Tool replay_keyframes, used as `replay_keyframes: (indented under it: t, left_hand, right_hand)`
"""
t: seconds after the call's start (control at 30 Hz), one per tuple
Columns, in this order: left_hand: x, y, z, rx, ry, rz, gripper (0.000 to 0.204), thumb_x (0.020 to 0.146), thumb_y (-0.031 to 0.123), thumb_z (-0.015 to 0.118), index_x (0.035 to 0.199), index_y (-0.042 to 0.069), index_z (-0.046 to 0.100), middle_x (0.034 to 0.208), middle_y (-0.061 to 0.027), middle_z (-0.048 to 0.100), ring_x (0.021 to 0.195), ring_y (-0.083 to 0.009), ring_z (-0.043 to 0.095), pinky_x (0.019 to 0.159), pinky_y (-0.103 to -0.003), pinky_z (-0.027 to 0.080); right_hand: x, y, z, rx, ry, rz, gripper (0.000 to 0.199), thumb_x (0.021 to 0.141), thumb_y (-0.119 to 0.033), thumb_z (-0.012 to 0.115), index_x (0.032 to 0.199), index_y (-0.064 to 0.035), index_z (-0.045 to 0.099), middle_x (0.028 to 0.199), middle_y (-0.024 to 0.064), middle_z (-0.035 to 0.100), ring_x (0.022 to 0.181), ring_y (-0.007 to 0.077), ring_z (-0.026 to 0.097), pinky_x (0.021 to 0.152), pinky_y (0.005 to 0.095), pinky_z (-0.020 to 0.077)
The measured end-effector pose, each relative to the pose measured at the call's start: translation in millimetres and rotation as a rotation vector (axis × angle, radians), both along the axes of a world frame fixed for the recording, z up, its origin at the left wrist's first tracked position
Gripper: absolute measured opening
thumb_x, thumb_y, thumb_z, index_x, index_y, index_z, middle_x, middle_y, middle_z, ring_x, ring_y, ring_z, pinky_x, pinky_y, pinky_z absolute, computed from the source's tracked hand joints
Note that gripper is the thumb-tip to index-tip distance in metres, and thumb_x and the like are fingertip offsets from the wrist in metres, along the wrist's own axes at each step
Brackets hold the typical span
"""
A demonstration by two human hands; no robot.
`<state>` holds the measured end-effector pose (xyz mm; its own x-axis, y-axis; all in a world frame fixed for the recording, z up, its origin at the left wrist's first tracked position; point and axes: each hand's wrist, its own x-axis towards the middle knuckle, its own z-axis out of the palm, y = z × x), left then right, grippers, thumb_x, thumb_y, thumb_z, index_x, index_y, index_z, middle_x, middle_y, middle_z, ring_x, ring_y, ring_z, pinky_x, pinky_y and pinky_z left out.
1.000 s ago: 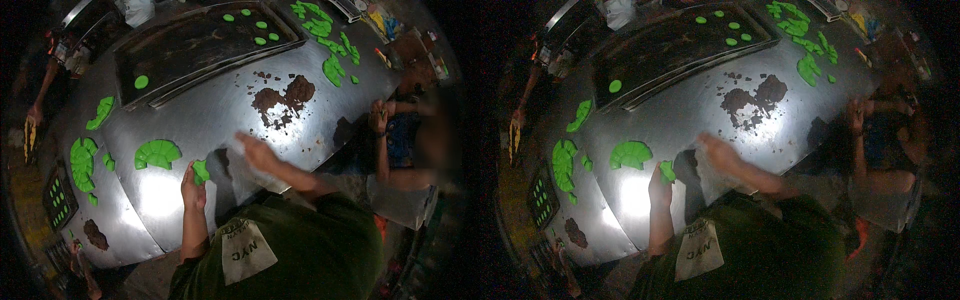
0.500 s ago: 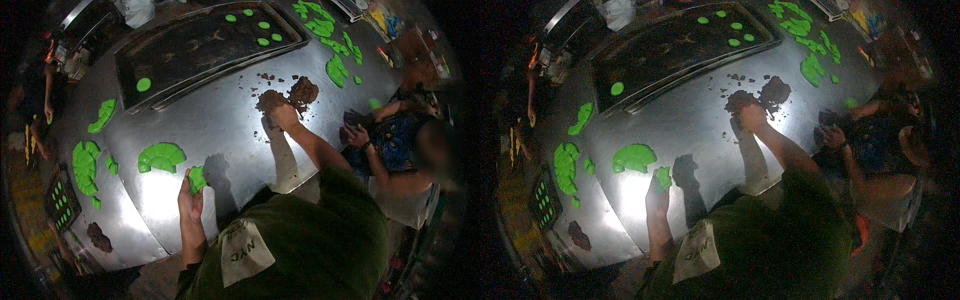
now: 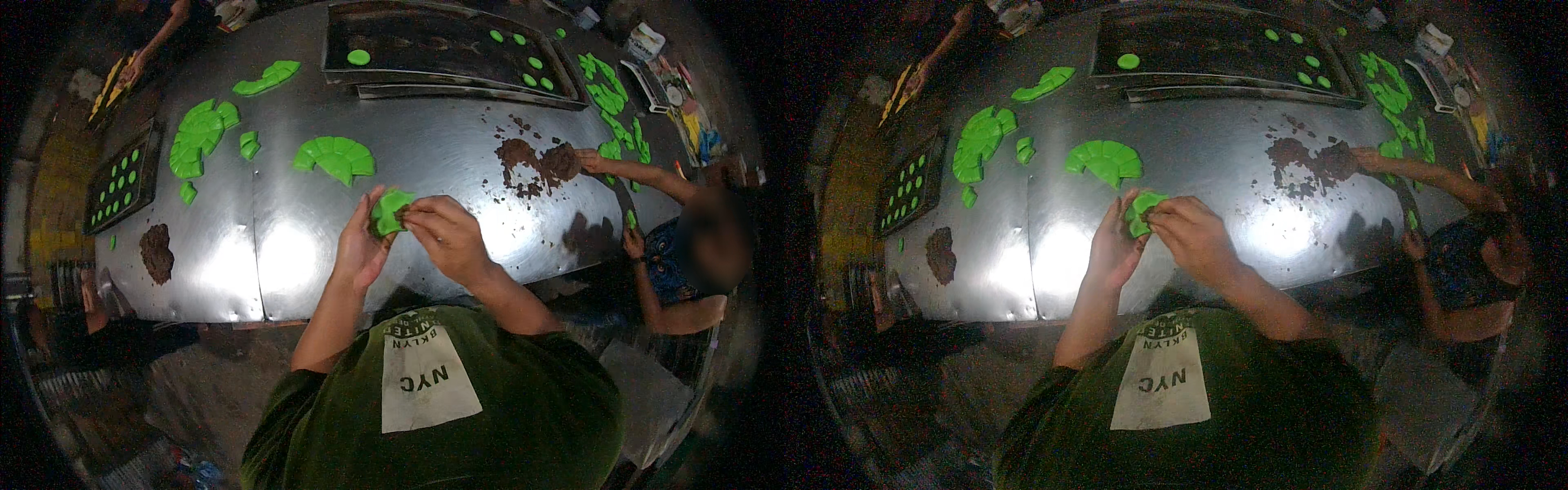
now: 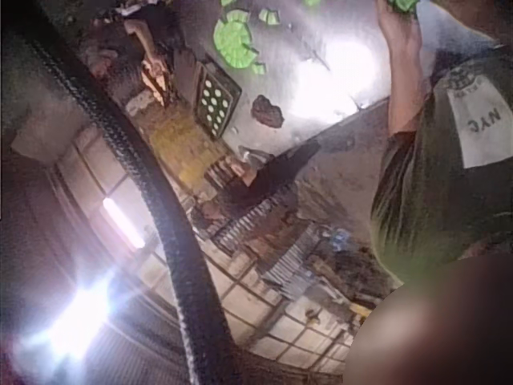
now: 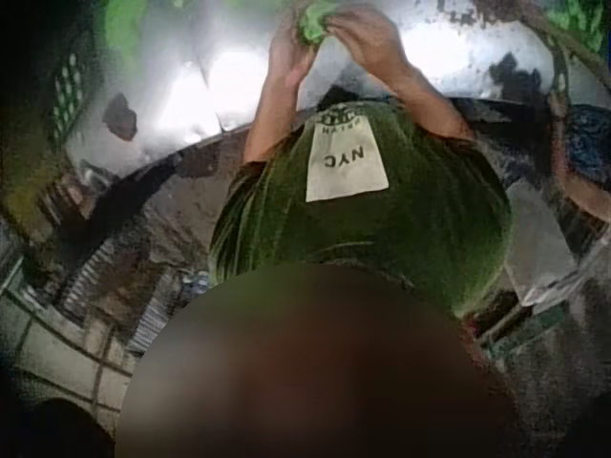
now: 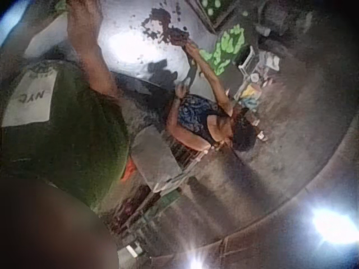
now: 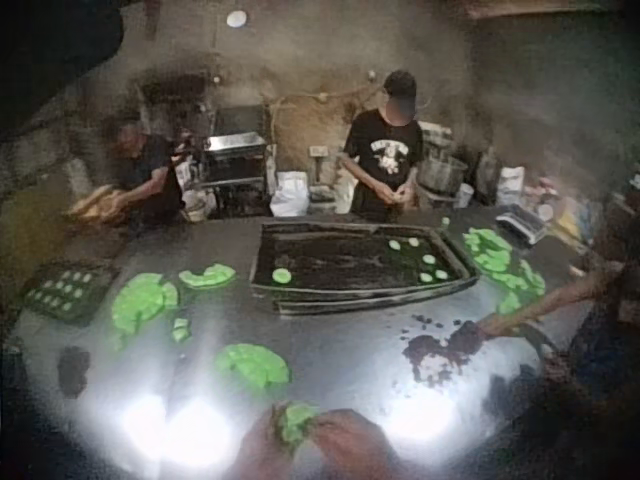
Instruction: The person repeatedly takes a piece of green dough, scoops a portion of brown filling from the table, wraps the filling inside the dough, and places the finished round item onto a metal tray. The person carries the filled tray to a rack and returns to continue the process.
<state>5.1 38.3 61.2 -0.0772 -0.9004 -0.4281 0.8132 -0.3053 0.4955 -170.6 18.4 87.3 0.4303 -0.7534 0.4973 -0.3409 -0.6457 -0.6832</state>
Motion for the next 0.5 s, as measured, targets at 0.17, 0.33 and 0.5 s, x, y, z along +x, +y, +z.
replay_keyframes:
  t: [0.17,0.33,0.5]
  left_hand:
    - [-5.4,17.1,19.5,-0.108,-0.091,0.025,0.041,0.102,0.018,0.048,0.139,0.004,0.041,0.14,-0.0116,0.049,0.126,-0.0225,0.048,0.108,-0.039,0.038]
    - [-4.4,13.4,16.8,-0.144,-0.133,0.027,0.038,0.102,0.012,0.046,0.139,0.005,0.042,0.142,-0.0108,0.048,0.124,-0.0209,0.05,0.106,-0.035,0.041]
    - [-7.5,-7.8,12.4,-0.163,-0.105,0.024,0.036,0.101,0.009,0.047,0.136,0.007,0.044,0.142,-0.0093,0.048,0.124,-0.0192,0.051,0.103,-0.034,0.044]
  right_hand:
    - [27.2,14.9,10.1,-0.023,0.04,-0.053,0.03,0.082,0.004,0.059,0.112,0.005,0.063,0.118,0.0188,0.061,0.112,0.0364,0.058,0.095,0.0428,0.0488]
    - [33.6,33.2,-19.3,-0.117,0.271,-0.087,0.043,0.084,0.009,0.048,0.127,0.0064,0.055,0.131,0.025,0.055,0.126,0.0393,0.051,0.108,0.0465,0.0401]
    - [-4.4,-19.1,-34.1,0.481,-0.452,-0.069,0.035,0.095,0.002,0.046,0.129,0.0032,0.053,0.127,0.0147,0.059,0.114,0.022,0.059,0.095,0.0339,0.0477]
